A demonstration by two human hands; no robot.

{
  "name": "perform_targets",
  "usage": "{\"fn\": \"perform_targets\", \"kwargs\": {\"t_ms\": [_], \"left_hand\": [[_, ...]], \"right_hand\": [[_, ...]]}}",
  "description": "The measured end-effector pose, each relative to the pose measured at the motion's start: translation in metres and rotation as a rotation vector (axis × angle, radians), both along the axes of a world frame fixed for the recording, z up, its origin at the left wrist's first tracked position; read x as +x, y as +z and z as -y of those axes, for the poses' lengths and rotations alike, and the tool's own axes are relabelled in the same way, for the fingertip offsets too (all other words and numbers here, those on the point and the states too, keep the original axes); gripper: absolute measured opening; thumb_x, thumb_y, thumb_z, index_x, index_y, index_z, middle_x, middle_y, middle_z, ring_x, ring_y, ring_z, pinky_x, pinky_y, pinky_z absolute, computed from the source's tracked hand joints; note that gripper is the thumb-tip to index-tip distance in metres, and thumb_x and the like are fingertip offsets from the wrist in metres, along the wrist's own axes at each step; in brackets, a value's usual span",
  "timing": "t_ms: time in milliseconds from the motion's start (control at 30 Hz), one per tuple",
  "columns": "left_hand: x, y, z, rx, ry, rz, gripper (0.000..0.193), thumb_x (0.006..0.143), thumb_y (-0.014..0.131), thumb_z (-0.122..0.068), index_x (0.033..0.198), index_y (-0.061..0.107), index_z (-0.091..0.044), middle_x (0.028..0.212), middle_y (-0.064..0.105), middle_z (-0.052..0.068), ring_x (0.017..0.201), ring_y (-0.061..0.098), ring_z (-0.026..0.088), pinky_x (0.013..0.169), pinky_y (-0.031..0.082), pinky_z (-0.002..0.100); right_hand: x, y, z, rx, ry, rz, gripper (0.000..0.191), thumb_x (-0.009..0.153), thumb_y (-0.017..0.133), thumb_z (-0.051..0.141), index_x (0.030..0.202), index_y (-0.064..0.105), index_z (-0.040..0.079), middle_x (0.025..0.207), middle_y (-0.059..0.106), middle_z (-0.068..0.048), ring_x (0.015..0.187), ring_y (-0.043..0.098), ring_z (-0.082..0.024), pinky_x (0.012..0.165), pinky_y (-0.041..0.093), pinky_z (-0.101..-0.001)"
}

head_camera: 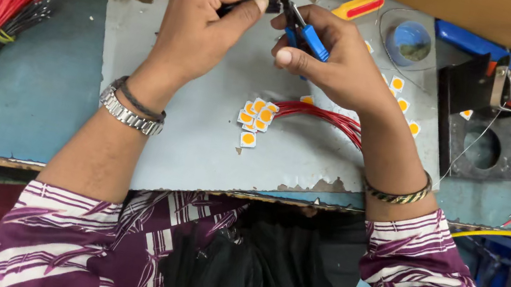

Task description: The person solders red and black wires onto small LED components at a workbench, using a soldering iron and then pliers to trim and arrange the finished wired components. They gather the wired parts, dip the wire ends, and set completed pieces aside on the bench.

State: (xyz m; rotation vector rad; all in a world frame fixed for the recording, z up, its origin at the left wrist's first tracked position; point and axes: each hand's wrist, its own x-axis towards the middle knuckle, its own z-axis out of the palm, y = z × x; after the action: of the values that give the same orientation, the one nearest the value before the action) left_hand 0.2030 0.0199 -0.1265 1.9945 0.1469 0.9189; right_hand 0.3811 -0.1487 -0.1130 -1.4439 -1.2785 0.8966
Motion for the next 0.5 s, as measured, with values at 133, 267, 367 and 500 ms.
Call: {"fn": "perform_targets", "kwargs": {"t_ms": [133, 267, 367, 500], "left_hand": [[0.0, 0.001, 0.003, -0.039, -0.014, -0.035, 0.018, 0.102, 0.07, -0.01, 0.114, 0.075, 0.002, 0.088, 0.076, 0.005, 0.077, 0.061, 0.005, 0.07, 0.051, 0.025], [0.002, 0.002, 0.007, -0.076, -0.042, -0.095, 0.018, 0.098, 0.07, -0.012, 0.11, 0.077, 0.0, 0.082, 0.074, 0.002, 0.07, 0.056, 0.004, 0.062, 0.046, 0.025], [0.002, 0.004, 0.009, -0.078, -0.036, -0.137, 0.019, 0.097, 0.07, -0.013, 0.11, 0.077, -0.001, 0.079, 0.072, 0.002, 0.068, 0.053, 0.004, 0.06, 0.045, 0.025], [0.002, 0.005, 0.01, -0.077, -0.001, -0.178, 0.021, 0.098, 0.069, -0.016, 0.112, 0.077, -0.002, 0.074, 0.069, 0.002, 0.066, 0.052, 0.004, 0.06, 0.045, 0.026]], "right_hand": [[-0.003, 0.002, -0.002, 0.16, -0.19, -0.038, 0.038, 0.098, 0.078, 0.01, 0.129, 0.059, -0.001, 0.102, 0.066, -0.007, 0.084, 0.068, -0.013, 0.075, 0.057, -0.0273], [-0.007, 0.006, 0.002, 0.359, -0.177, -0.035, 0.03, 0.101, 0.069, -0.004, 0.127, 0.054, 0.0, 0.132, 0.068, -0.013, 0.097, 0.069, -0.012, 0.086, 0.062, -0.029], [-0.013, 0.004, 0.001, 0.341, -0.152, -0.029, 0.033, 0.095, 0.058, -0.012, 0.126, 0.055, 0.0, 0.135, 0.068, -0.016, 0.095, 0.069, -0.012, 0.088, 0.061, -0.0288], [-0.017, 0.002, 0.0, 0.338, -0.144, -0.035, 0.037, 0.092, 0.051, -0.015, 0.125, 0.055, -0.001, 0.131, 0.07, -0.017, 0.097, 0.069, -0.013, 0.089, 0.06, -0.029]]}}
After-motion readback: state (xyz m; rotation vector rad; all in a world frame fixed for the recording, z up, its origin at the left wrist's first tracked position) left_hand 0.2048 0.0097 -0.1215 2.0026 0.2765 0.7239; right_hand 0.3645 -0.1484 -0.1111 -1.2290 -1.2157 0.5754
